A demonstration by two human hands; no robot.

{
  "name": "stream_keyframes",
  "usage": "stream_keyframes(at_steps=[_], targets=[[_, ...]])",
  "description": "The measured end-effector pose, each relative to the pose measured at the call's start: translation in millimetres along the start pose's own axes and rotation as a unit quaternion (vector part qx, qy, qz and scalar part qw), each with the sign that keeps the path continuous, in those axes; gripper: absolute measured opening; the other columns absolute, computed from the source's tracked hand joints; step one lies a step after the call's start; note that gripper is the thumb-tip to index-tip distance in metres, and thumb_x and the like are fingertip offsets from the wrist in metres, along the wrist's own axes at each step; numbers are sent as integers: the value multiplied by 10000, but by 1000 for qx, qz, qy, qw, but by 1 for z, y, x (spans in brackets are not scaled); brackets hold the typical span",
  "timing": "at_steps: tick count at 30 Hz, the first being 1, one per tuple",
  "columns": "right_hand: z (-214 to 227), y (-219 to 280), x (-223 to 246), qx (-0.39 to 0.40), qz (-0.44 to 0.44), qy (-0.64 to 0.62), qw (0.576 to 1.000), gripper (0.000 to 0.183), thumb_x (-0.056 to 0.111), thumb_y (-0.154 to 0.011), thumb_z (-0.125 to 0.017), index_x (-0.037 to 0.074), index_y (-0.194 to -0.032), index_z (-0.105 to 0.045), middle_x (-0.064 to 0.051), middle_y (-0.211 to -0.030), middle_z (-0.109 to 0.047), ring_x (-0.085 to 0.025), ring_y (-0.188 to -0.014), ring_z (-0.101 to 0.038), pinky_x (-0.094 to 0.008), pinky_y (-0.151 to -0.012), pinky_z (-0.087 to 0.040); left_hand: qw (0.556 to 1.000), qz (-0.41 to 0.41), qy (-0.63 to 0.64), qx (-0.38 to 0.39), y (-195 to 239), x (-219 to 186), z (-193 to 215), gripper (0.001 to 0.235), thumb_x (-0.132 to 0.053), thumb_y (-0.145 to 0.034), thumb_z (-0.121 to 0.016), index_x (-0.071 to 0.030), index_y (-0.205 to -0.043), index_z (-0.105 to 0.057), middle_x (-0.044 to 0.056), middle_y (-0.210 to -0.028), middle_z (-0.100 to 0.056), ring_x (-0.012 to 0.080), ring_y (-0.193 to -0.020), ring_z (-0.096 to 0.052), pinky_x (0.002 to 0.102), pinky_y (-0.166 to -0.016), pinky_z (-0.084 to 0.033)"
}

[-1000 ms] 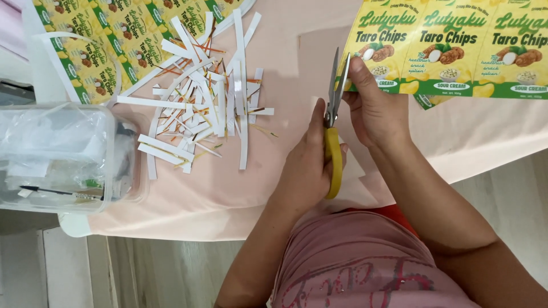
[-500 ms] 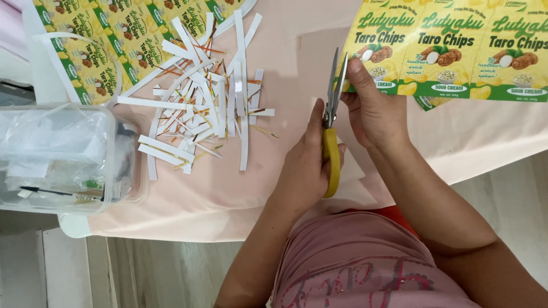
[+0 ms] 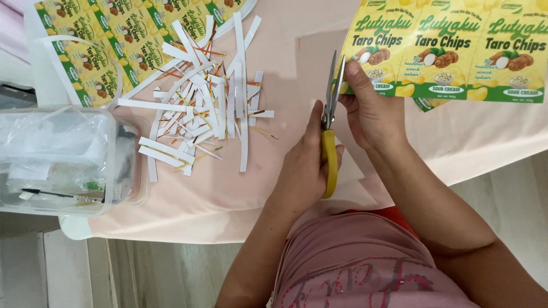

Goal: The person uses yellow-handled scissors to cut a large printed sheet of 'Lutyaku Taro Chips' packaging into individual packet-sized pieces. The person repeatedly cuts along the printed lines, separates the cut pieces, and stacks them on the table. Trimmed paper strips accumulate on the table throughout the process.

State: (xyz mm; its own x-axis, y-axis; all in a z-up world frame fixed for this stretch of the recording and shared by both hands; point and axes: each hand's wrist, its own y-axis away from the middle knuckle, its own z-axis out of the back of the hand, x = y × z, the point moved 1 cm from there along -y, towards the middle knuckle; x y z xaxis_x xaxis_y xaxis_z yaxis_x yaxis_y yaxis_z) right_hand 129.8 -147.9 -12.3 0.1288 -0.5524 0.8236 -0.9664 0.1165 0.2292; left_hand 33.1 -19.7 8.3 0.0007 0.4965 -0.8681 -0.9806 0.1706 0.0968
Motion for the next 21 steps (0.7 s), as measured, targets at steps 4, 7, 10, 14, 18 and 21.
stream_keyframes(at_steps=[4, 7, 10, 14, 18, 21], targets=[[-10, 6, 9, 40, 48, -19, 998, 412, 260, -873, -864, 79, -1154, -624, -51, -979, -737, -221, -830, -788, -321, -733, -728, 999, -2, 26, -26, 2, 6, -7, 792, -284, -1004, -552, -104, -1646, -126, 306, -1402, -583, 513, -1189, -630, 588, -1026, -490], [-9, 5, 7, 39, 48, -18, 998, 441, 258, -867, -866, 67, -1173, -612, -60, -1004, -735, -230, -838, -785, -337, -734, -732, 999, 9, 22, -25, 3, 5, -5, 790, -296, -999, -547, -106, -1646, -135, 295, -1399, -594, 505, -1184, -636, 586, -1026, -490], [-8, 3, 7, 50, 49, -17, 997, 383, 233, -894, -845, 70, -1167, -631, -56, -996, -737, -223, -839, -788, -323, -740, -728, 999, 20, 20, -27, 4, 5, -4, 780, -296, -997, -555, -130, -1646, -156, 254, -1310, -663, 490, -1142, -665, 579, -1012, -505], [-9, 3, 7, 58, 51, -19, 997, 361, 222, -902, -838, 66, -1157, -636, -53, -969, -734, -214, -823, -784, -322, -740, -726, 999, 22, 10, -29, 4, 4, -4, 762, -315, -999, -552, -141, -1641, -179, 214, -1254, -706, 469, -1111, -691, 572, -988, -522], [-14, 6, 10, 64, 55, -20, 996, 334, 203, -911, -830, 63, -1146, -638, -53, -949, -733, -208, -819, -785, -317, -738, -726, 999, 26, 15, -35, 3, 4, -7, 737, -318, -995, -555, -150, -1628, -216, 184, -1203, -735, 450, -1079, -713, 554, -978, -540], [-15, 6, 11, 66, 56, -15, 996, 351, 199, -914, -827, 54, -1165, -629, -54, -947, -726, -207, -817, -781, -327, -747, -728, 998, 30, 29, -37, 5, 0, -6, 729, -300, -996, -562, -130, -1627, -240, 207, -1168, -747, 459, -1085, -712, 545, -991, -541]])
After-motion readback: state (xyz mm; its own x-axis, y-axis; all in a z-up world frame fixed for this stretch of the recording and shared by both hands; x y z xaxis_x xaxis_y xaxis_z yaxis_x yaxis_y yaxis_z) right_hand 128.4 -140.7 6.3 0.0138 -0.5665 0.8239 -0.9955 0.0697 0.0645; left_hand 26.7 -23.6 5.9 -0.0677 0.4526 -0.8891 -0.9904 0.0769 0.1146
